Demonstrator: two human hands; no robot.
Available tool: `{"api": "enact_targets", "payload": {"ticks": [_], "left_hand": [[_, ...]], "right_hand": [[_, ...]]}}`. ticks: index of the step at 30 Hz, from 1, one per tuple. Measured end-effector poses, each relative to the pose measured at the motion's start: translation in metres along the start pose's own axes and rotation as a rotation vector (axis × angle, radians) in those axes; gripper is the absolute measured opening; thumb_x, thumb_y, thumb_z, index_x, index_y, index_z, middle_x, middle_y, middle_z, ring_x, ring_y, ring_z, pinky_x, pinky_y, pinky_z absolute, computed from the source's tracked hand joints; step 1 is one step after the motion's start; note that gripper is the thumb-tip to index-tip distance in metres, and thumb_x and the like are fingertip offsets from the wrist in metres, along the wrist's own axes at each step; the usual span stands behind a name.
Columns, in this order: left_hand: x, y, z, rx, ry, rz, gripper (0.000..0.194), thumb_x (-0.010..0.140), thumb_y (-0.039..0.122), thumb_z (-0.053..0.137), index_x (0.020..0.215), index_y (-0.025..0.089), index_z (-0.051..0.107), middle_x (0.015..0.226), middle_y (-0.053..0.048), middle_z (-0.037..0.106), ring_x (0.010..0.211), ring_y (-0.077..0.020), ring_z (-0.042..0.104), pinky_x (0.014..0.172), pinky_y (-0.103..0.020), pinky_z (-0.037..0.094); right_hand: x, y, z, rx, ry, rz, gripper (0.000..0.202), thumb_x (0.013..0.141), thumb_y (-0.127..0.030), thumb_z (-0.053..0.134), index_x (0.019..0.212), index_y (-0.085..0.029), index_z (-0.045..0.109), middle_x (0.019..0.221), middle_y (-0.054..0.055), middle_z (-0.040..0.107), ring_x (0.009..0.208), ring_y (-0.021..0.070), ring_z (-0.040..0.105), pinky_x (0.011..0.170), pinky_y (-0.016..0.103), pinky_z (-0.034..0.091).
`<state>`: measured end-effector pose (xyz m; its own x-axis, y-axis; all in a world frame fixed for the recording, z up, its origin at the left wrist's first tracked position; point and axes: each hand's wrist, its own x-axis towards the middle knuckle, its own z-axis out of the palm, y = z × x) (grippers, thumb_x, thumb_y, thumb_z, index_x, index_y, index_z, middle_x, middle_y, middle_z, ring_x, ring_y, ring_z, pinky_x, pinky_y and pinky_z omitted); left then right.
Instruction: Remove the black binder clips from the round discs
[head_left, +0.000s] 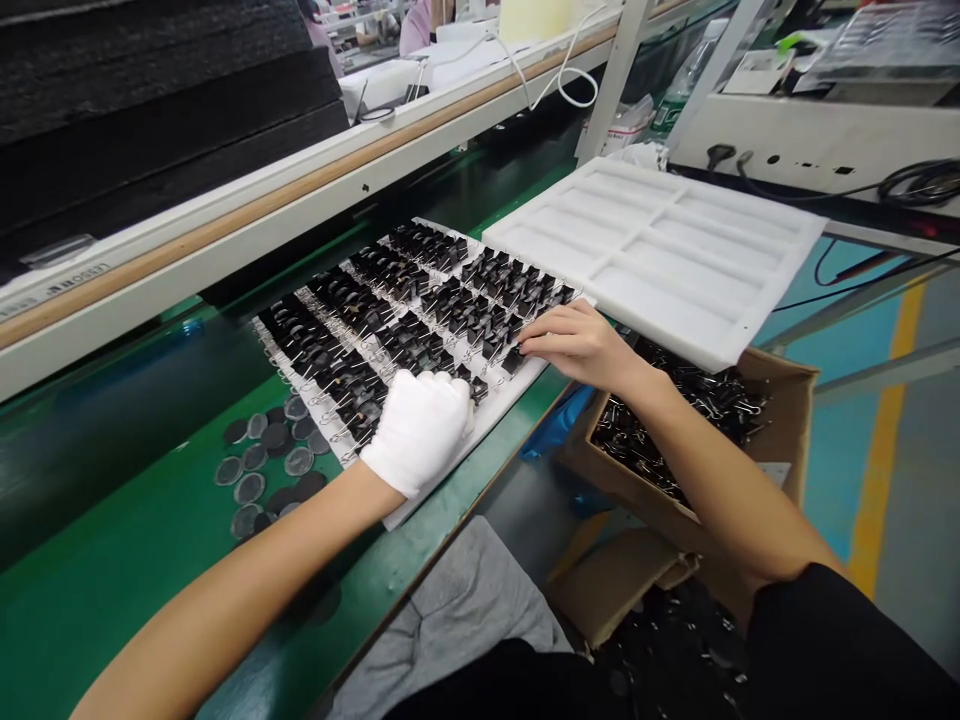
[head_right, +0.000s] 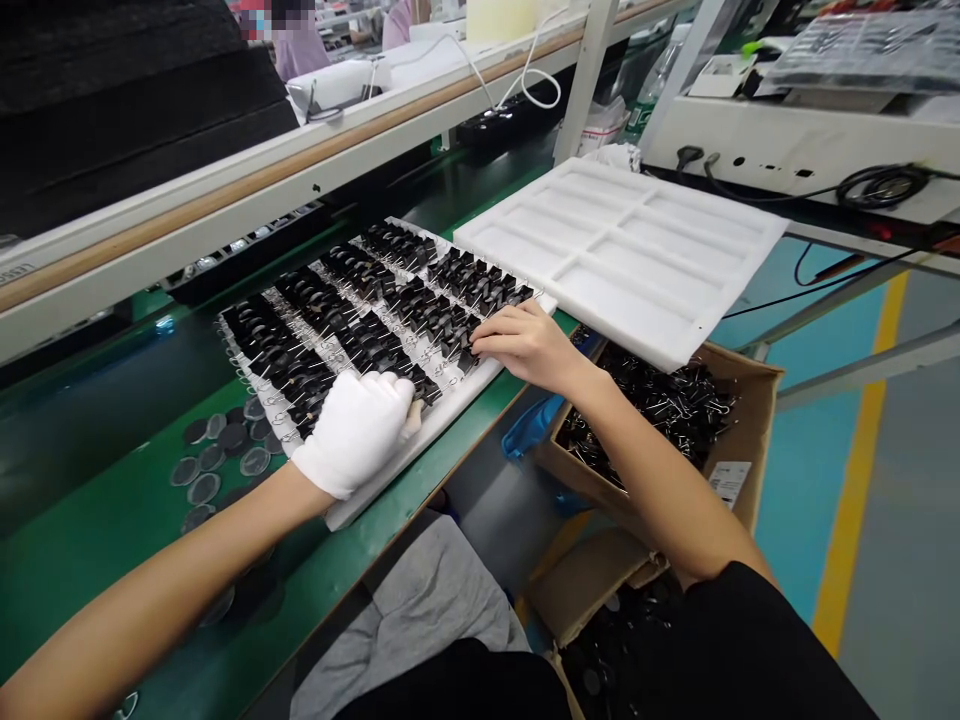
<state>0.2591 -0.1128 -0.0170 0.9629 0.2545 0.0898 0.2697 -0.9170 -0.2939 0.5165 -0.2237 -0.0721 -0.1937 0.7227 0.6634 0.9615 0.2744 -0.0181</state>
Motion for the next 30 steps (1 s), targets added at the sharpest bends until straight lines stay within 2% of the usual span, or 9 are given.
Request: {"api": "enact_targets", "payload": {"ticks": [5,11,14,17,19,21,25,28,30], "left_hand": [[0.001,0.001,0.002,0.002,0.003,-0.019,0.035,0.104,0.027,0.037,0.091,0.011,0.066,0.087,-0.018,0.069,0.086,-0.0347,0.070,0.073,-0.043,0.038],[0.008,0.001,0.001,-0.042,-0.036,-0.007,0.034,0.103,0.026,0.039,0.091,0.011,0.068,0.087,-0.018,0.071,0.086,-0.0337,0.071,0.075,-0.042,0.039],[0.009,0.002,-0.001,-0.040,-0.036,-0.009,0.035,0.103,0.025,0.039,0.091,0.010,0.068,0.086,-0.018,0.070,0.087,-0.0330,0.071,0.075,-0.042,0.039],[0.006,0.004,-0.009,-0.057,-0.064,-0.024,0.039,0.106,0.035,0.041,0.094,0.010,0.068,0.090,-0.019,0.070,0.090,-0.0341,0.070,0.075,-0.042,0.040],[0.002,0.003,-0.018,-0.058,-0.055,-0.032,0.044,0.107,0.043,0.038,0.098,0.011,0.067,0.092,-0.018,0.070,0.091,-0.0347,0.070,0.075,-0.042,0.040],[-0.004,-0.002,-0.027,-0.050,-0.027,-0.030,0.045,0.108,0.043,0.034,0.102,0.012,0.066,0.092,-0.016,0.069,0.090,-0.0336,0.069,0.075,-0.041,0.039],[-0.025,-0.024,-0.041,-0.014,-0.038,-0.043,0.045,0.109,0.039,0.029,0.099,0.015,0.065,0.086,-0.013,0.067,0.084,-0.0309,0.068,0.074,-0.040,0.038],[-0.053,-0.046,-0.044,0.025,-0.036,-0.067,0.041,0.108,0.036,0.031,0.103,0.017,0.067,0.087,-0.011,0.069,0.082,-0.0285,0.068,0.073,-0.039,0.039],[-0.080,-0.060,-0.041,0.020,-0.026,-0.097,0.038,0.107,0.036,0.035,0.111,0.018,0.067,0.095,-0.011,0.072,0.084,-0.0278,0.068,0.074,-0.040,0.042]], "right_hand": [[-0.003,-0.001,-0.001,0.052,-0.096,0.024,0.032,0.104,-0.013,0.051,0.099,-0.028,0.079,0.111,0.001,0.081,0.104,0.0217,0.072,0.078,0.041,0.040],[-0.002,-0.002,0.003,0.059,-0.044,0.007,0.026,0.104,-0.017,0.055,0.099,-0.028,0.079,0.108,0.001,0.082,0.101,0.0213,0.072,0.077,0.040,0.042],[-0.002,-0.002,0.006,0.023,-0.071,0.013,0.027,0.103,-0.017,0.056,0.101,-0.030,0.079,0.109,0.000,0.082,0.102,0.0210,0.071,0.078,0.040,0.042],[-0.002,-0.003,0.008,0.001,-0.084,-0.019,0.027,0.103,-0.015,0.057,0.104,-0.030,0.079,0.111,0.000,0.081,0.105,0.0209,0.070,0.081,0.040,0.041],[-0.002,-0.004,0.010,-0.019,-0.066,-0.025,0.021,0.103,-0.020,0.060,0.105,-0.029,0.079,0.112,0.000,0.081,0.104,0.0209,0.070,0.080,0.040,0.041],[-0.003,-0.005,0.012,-0.042,-0.035,-0.023,0.018,0.103,-0.023,0.063,0.107,-0.029,0.079,0.113,0.001,0.081,0.102,0.0212,0.071,0.079,0.040,0.040],[-0.003,-0.007,0.014,-0.066,-0.017,-0.022,0.026,0.101,-0.015,0.062,0.113,-0.032,0.078,0.110,0.001,0.082,0.102,0.0230,0.071,0.082,0.042,0.040],[-0.006,-0.012,0.009,-0.074,-0.037,-0.015,0.025,0.100,-0.017,0.065,0.117,-0.031,0.076,0.117,0.002,0.080,0.106,0.0254,0.072,0.087,0.044,0.041],[-0.011,-0.023,0.005,-0.097,0.006,0.012,0.028,0.097,-0.018,0.068,0.121,-0.030,0.073,0.127,0.005,0.077,0.114,0.0287,0.070,0.091,0.047,0.042]]}}
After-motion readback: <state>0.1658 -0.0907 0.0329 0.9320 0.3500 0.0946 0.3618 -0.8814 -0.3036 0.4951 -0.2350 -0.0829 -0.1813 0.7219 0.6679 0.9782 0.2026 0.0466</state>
